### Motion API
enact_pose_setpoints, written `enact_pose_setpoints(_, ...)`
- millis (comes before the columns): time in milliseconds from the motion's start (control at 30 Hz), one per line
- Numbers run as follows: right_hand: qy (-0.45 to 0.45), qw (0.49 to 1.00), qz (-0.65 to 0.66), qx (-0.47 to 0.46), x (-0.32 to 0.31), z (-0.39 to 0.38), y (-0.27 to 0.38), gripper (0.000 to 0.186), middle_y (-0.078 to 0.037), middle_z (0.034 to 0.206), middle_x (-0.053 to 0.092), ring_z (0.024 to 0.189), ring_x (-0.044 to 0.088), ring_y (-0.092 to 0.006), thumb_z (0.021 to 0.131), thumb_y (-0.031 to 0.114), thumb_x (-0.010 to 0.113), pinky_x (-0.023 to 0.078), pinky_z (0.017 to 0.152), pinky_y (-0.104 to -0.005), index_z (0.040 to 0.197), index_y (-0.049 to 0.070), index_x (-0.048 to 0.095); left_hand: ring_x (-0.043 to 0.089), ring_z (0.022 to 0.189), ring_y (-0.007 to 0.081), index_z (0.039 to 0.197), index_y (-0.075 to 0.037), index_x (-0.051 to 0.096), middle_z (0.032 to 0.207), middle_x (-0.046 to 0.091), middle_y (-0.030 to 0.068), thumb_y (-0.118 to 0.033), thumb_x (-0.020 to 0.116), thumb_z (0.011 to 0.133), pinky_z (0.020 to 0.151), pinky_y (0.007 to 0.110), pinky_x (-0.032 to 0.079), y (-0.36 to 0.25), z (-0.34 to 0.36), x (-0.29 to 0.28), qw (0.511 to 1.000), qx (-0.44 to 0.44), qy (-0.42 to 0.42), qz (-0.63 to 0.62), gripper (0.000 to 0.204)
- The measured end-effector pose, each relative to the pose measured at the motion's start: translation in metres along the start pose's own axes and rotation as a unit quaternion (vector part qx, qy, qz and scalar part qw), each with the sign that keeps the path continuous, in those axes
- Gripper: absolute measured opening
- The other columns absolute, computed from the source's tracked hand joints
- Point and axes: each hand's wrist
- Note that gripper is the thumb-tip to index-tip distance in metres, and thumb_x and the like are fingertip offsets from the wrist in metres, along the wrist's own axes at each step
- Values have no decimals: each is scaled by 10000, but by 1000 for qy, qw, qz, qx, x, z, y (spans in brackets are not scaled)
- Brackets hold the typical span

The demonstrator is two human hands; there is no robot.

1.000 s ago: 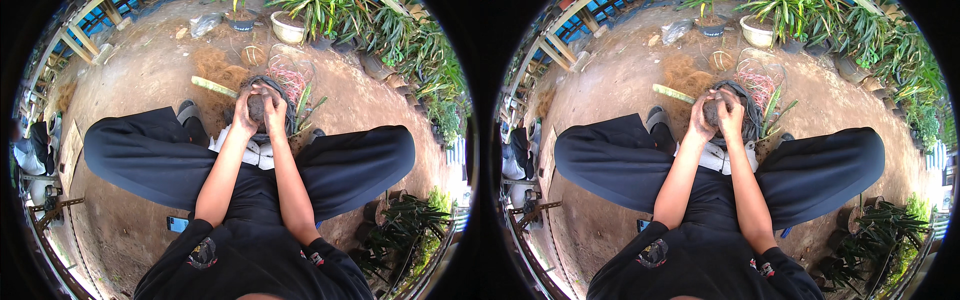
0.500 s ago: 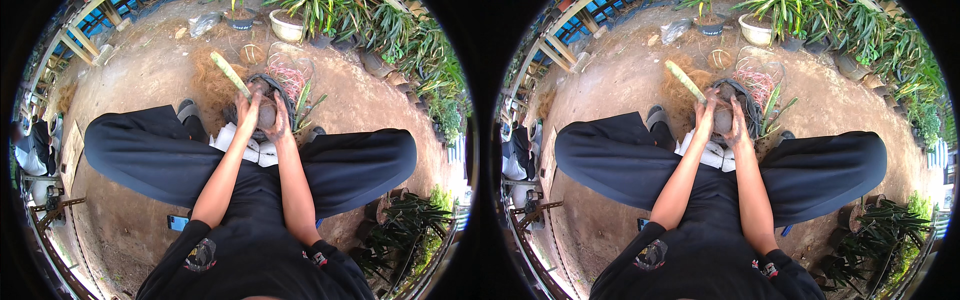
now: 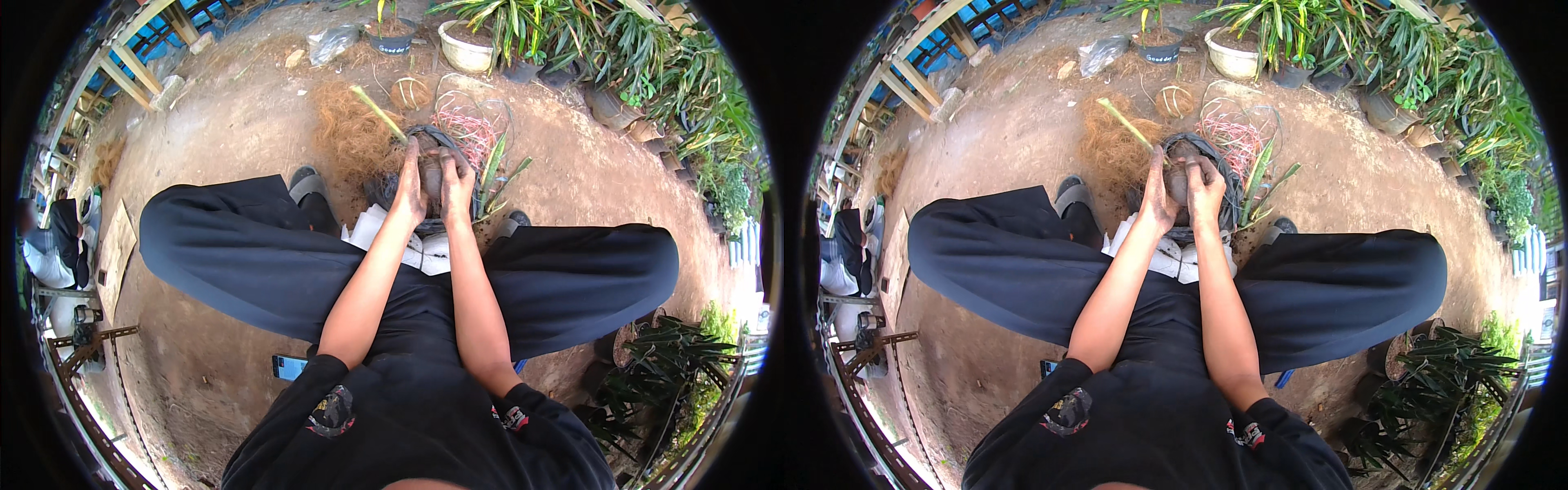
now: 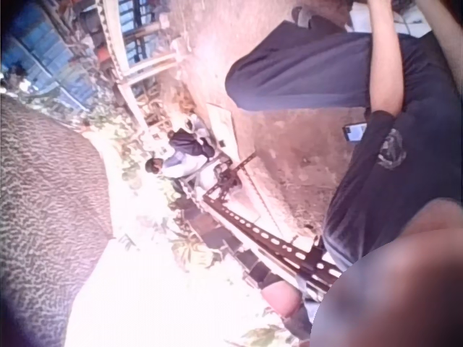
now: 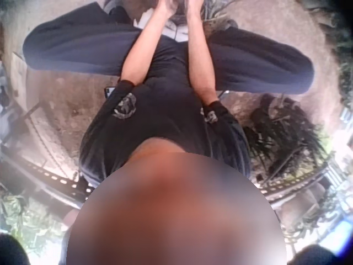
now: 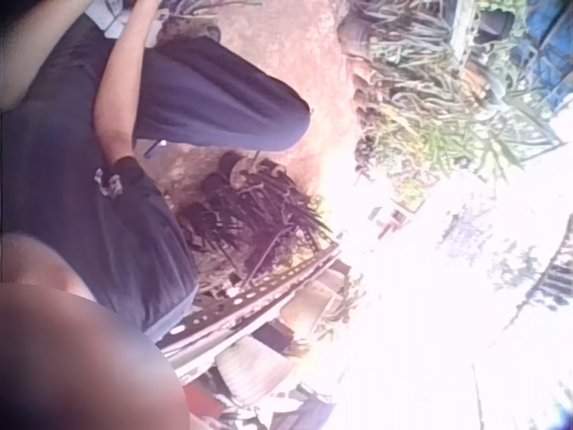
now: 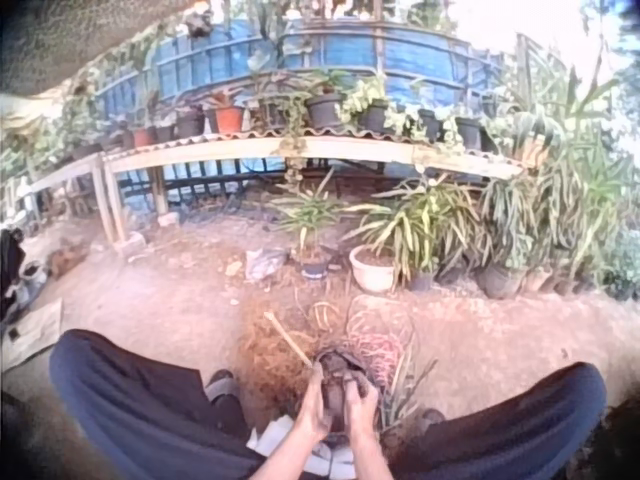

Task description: The person sits cross-legged and packs soil around a small plant in a black plastic pot. They repeatedly press and smooth the soil with both hands, occasionally lifting the plant to adjust its position. The task continues without a visible final placement or completion state.

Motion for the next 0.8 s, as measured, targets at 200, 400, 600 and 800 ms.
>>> enact_pose_setpoints(200,26,992,-34,-123,4,-3,10,496,-119,1338,485,1194,447,-216,941,414,472,298,1046,-357,1226,19,562,624,948,195,1072,-51,595,1036,640,81,-256,497,918,841,333,503,-1,-6,1,999,-18,-25,-30,275)
enact_pose_setpoints(400,2,936,309,169,5,-4,13,507,-109,1281,521,1155,505,-209,933,421,467,405,990,-353,1262,41,535,622,759,171,901,-29,629,880,649,74,-101,585,848,701,287,500,4,-1,-5,969,195,3,151,99)
enact_pose_setpoints(600,152,890,370,221,-9,0,12,488,-98,1082,636,998,603,-201,928,422,492,484,883,-353,1186,19,589,283,1295,363,1298,-79,491,1357,381,228,-295,566,894,1072,460,234,-6,4,-9,765,390,0,513,465)
enact_pose_setpoints(800,88,937,257,217,-14,-4,17,261,-42,901,651,778,638,-170,856,277,622,526,699,-320,965,41,641,137,1351,438,1445,-100,295,1467,216,250,-396,403,952,1114,508,110,-10,5,-20,718,322,11,617,586)
Point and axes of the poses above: each hand's wrist, its own z-axis towards the middle knuckle, its own x-axis out of the palm, y = z × x
